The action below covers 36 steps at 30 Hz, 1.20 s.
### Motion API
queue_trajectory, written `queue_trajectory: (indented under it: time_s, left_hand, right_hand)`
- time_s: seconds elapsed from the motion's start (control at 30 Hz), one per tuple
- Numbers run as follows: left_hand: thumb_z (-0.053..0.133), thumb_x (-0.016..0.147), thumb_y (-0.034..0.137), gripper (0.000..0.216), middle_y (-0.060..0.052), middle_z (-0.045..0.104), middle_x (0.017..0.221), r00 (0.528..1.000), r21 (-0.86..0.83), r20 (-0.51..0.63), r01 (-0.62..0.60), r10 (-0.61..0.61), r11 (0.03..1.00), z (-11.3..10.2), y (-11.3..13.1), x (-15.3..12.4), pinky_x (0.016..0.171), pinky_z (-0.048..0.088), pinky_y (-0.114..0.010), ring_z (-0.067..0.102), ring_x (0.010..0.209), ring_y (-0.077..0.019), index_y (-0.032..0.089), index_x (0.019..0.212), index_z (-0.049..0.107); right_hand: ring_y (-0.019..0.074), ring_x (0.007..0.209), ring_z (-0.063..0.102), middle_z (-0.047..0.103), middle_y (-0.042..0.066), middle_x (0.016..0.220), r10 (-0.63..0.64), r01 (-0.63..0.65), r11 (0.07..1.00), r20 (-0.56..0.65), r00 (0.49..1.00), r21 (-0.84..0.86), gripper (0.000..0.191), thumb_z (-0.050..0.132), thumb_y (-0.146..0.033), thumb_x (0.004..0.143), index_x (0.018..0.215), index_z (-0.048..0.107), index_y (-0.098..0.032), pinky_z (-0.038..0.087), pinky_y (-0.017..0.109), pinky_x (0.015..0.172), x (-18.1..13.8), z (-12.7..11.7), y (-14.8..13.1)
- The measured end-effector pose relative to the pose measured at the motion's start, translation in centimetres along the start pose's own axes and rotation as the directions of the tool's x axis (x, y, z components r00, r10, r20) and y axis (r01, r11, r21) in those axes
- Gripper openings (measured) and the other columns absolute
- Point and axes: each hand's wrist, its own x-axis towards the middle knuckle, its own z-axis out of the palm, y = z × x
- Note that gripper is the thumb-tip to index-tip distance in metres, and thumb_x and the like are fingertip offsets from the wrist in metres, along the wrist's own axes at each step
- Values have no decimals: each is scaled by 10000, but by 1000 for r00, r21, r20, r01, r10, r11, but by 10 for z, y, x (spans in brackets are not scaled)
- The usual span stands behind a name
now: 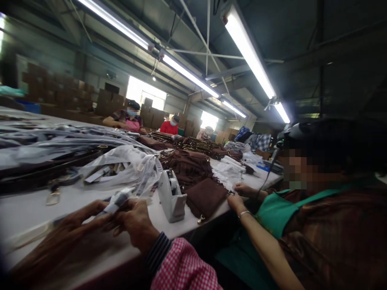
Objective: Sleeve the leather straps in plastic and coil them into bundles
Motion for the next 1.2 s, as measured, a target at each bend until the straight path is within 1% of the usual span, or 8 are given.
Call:
queue_trajectory:
  time_s: [0.33, 0.5, 0.57, 0.63, 0.7, 0.77, 0.97, 1.2]
  left_hand:
    - [585, 886, 640, 417, 10, 615, 786, 991, -129, 78, 116, -106, 985, -6, 11, -8, 675, 456, -298, 559, 749, -206, 224, 868, 589]
    - [648, 897, 566, 362, 8, 610, 825, 982, -358, 98, 188, -164, 915, -5, 8, -10, 651, 471, -281, 576, 751, -187, 213, 914, 565]
    - [679, 887, 561, 367, 17, 581, 807, 976, -439, 101, 219, -195, 871, -4, 7, -10, 605, 481, -267, 568, 728, -177, 216, 899, 556]
    - [670, 893, 576, 373, 17, 557, 799, 966, -492, 144, 260, -217, 831, -4, 6, -10, 538, 481, -263, 561, 705, -181, 219, 914, 566]
    - [641, 914, 571, 356, 1, 582, 823, 965, -515, 182, 258, -190, 817, -4, 3, -10, 536, 505, -280, 580, 725, -197, 220, 966, 606]
    - [623, 932, 530, 325, -37, 657, 908, 981, -513, 159, 179, -112, 840, -6, -4, -9, 683, 566, -335, 626, 827, -225, 212, 988, 657]
    - [711, 819, 509, 371, -94, 697, 1365, 1000, -302, -2, 12, -13, 953, -12, -33, -16, 1214, 355, -478, 522, 1375, -356, 270, 1095, 776]
    - [789, 639, 449, 398, -87, 751, 1280, 997, -175, -62, 27, -39, 984, -13, -5, -24, 1166, 397, -520, 541, 1335, -422, 272, 995, 807]
  right_hand:
    - [125, 443, 613, 672, 13, 602, -20, 20, 1000, 22, 1000, 2, 431, 902, -402, 591, 812, 647, -133, 414, 171, 350, 2, 9, -5]
    - [149, 432, 582, 611, -34, 574, -161, 121, 949, -119, 980, -291, 303, 780, -353, 753, 817, 520, -212, 404, 213, 371, 9, 16, 3]
    - [183, 576, 643, 646, -5, 679, -423, 269, 756, -132, 896, -597, 189, 732, -247, 812, 903, 571, -206, 505, 270, 517, 8, 16, 3]
    - [241, 818, 679, 695, 53, 855, -679, 390, 376, 37, 733, -841, 222, 704, -173, 858, 1071, 646, -203, 555, 350, 722, 5, 15, 1]
    - [279, 1017, 647, 712, 103, 1044, -757, 480, 14, 305, 578, -877, 274, 658, -170, 938, 1208, 667, -219, 542, 399, 862, 4, 12, -4]
    - [272, 1102, 615, 709, 117, 1145, -716, 571, -168, 498, 490, -804, 255, 593, -183, 1009, 1250, 669, -214, 531, 391, 927, 3, 8, -7]
    - [259, 992, 605, 701, 88, 1022, -605, 605, -242, 605, 517, -759, 227, 588, -141, 995, 1208, 660, -175, 539, 355, 845, 7, -3, 0]
    - [267, 970, 590, 676, 71, 953, -551, 482, -337, 585, 595, -809, 115, 707, -90, 875, 897, 653, -190, 501, 331, 734, 13, 4, 0]
